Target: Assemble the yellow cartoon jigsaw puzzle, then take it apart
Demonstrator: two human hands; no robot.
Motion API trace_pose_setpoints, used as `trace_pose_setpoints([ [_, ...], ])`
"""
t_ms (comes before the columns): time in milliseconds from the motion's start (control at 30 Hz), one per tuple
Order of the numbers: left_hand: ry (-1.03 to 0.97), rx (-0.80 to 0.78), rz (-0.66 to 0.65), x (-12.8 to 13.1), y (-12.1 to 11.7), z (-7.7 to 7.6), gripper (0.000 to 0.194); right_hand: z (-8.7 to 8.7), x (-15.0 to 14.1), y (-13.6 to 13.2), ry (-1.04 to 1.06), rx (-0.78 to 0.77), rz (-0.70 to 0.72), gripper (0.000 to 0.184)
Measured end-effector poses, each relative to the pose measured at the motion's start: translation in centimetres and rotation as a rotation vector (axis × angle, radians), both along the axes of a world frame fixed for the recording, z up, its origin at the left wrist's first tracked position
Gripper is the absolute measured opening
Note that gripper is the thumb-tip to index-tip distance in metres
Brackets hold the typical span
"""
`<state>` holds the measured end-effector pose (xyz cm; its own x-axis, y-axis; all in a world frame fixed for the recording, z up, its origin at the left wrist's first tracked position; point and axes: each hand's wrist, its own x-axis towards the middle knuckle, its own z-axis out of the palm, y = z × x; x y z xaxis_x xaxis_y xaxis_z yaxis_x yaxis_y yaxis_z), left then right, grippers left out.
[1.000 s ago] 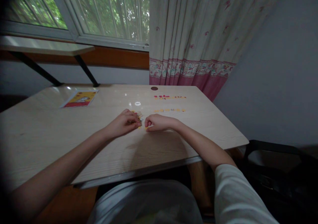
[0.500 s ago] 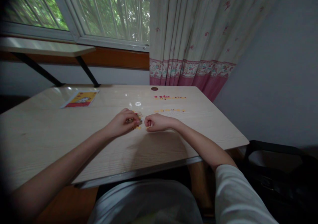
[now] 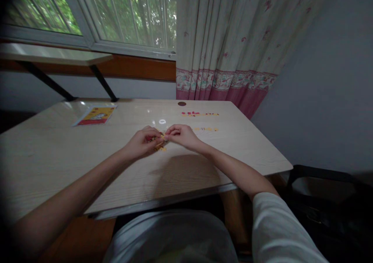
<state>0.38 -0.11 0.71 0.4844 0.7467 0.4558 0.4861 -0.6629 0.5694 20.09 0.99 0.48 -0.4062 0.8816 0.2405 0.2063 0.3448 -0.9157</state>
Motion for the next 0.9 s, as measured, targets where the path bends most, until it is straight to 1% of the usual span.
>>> trace_pose_setpoints([
  [67, -0.053, -0.051, 0.030, 0.0, 0.0, -0.1, 0.026, 0.2, 0.2, 0.0, -0.051, 0.103, -0.010, 0.022],
  [233, -0.140, -0.143, 0.048, -0.1, 0.2, -0.3, 0.025, 0.7, 0.8, -0.2, -0.207, 0.473, -0.062, 0.014],
  [367, -0.144, -0.169, 0.051, -0.1, 0.1, -0.3, 0.026, 0.9, 1.0, -0.3, -0.267, 0.654, -0.037, 0.013],
  [433, -0.118, -0.158, 0.043, 0.0, 0.0, -0.1, 0.026, 1.1, 1.2, -0.1, -0.275, 0.707, -0.029, 0.013],
  [533, -0.015, -0.087, -0.017, -0.1, 0.0, 0.1, 0.023, 1.7, 1.8, 0.3, -0.262, 0.767, -0.080, 0.014],
  [700, 0.285, 0.093, -0.146, -0.7, 0.3, 0.1, 0.020, 2.6, 3.1, 0.8, -0.207, 0.839, -0.221, 0.014],
  [800, 0.408, 0.143, -0.163, -1.1, 0.4, 0.1, 0.024, 2.9, 3.4, 0.9, -0.177, 0.851, -0.280, 0.015],
  [900, 0.465, 0.160, -0.165, -1.4, 0.4, 0.0, 0.027, 3.0, 3.5, 0.9, -0.159, 0.874, -0.292, 0.016],
])
